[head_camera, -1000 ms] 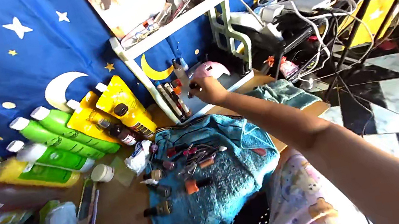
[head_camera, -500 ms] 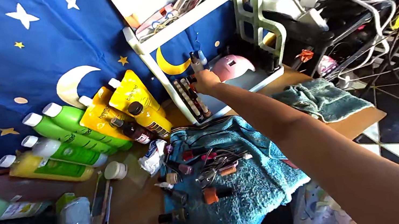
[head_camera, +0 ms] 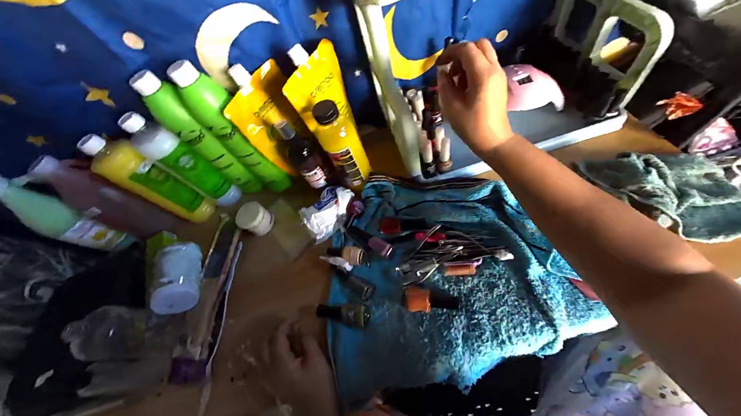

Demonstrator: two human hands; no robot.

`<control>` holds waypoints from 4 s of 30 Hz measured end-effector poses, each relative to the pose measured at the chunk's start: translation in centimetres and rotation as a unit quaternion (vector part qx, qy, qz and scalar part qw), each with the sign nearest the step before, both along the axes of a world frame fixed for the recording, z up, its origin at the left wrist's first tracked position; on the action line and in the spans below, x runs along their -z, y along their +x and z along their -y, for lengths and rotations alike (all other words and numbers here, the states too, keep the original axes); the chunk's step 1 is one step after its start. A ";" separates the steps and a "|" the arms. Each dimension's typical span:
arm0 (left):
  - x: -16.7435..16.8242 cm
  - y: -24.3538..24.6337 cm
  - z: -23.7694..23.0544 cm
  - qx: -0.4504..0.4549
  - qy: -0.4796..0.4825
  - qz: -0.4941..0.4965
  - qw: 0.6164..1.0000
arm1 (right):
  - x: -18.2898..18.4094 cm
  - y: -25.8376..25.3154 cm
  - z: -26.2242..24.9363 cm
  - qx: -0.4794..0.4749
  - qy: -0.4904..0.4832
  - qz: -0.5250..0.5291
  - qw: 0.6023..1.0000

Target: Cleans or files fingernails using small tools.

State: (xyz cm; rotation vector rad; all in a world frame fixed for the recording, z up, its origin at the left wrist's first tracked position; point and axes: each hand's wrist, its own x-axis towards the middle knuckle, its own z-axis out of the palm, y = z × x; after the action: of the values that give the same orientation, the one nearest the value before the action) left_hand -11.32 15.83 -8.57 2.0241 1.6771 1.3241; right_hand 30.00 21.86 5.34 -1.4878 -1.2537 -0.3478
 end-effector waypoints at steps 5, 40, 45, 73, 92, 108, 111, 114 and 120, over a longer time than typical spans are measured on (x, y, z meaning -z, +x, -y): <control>-0.1 -0.1 0.0 -0.017 -0.004 -0.017 1.000 | 2.7 -9.1 -0.3 -0.258 -0.183 0.238 0.918; -10.7 6.7 13.8 0.506 -0.102 0.576 0.634 | 1.4 -21.1 31.9 -0.422 0.130 -0.155 0.884; -10.8 5.9 14.3 0.497 -0.078 0.553 0.664 | 3.8 -21.9 30.3 -0.408 -0.130 0.005 0.904; -11.0 6.2 11.1 0.459 -0.091 0.543 0.697 | 5.1 -21.5 28.3 -0.444 0.080 -0.034 0.892; -8.4 9.0 14.0 0.412 0.048 0.338 0.845 | 7.4 -21.2 27.1 -0.459 -0.122 -0.320 0.820; -6.5 12.2 17.8 0.469 -0.228 0.418 0.744 | 6.5 -18.7 23.0 -0.359 -0.100 -0.371 0.851; -6.5 10.6 13.9 0.423 -0.182 0.400 0.792 | 7.0 -22.3 26.1 -0.394 -0.114 -0.234 0.882; -6.2 11.2 13.2 0.416 -0.159 0.426 0.788 | 6.5 -22.2 25.5 -0.399 -0.127 -0.229 0.879; -7.6 11.7 14.3 0.439 -0.276 0.500 0.694 | 6.2 -21.3 24.3 -0.363 -0.090 -0.277 0.885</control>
State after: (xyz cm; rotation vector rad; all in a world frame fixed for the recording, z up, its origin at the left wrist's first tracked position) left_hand 0.40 1.56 -0.96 1.0386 0.3670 0.9946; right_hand 8.70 -2.48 -0.89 -1.0406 -1.2778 0.6677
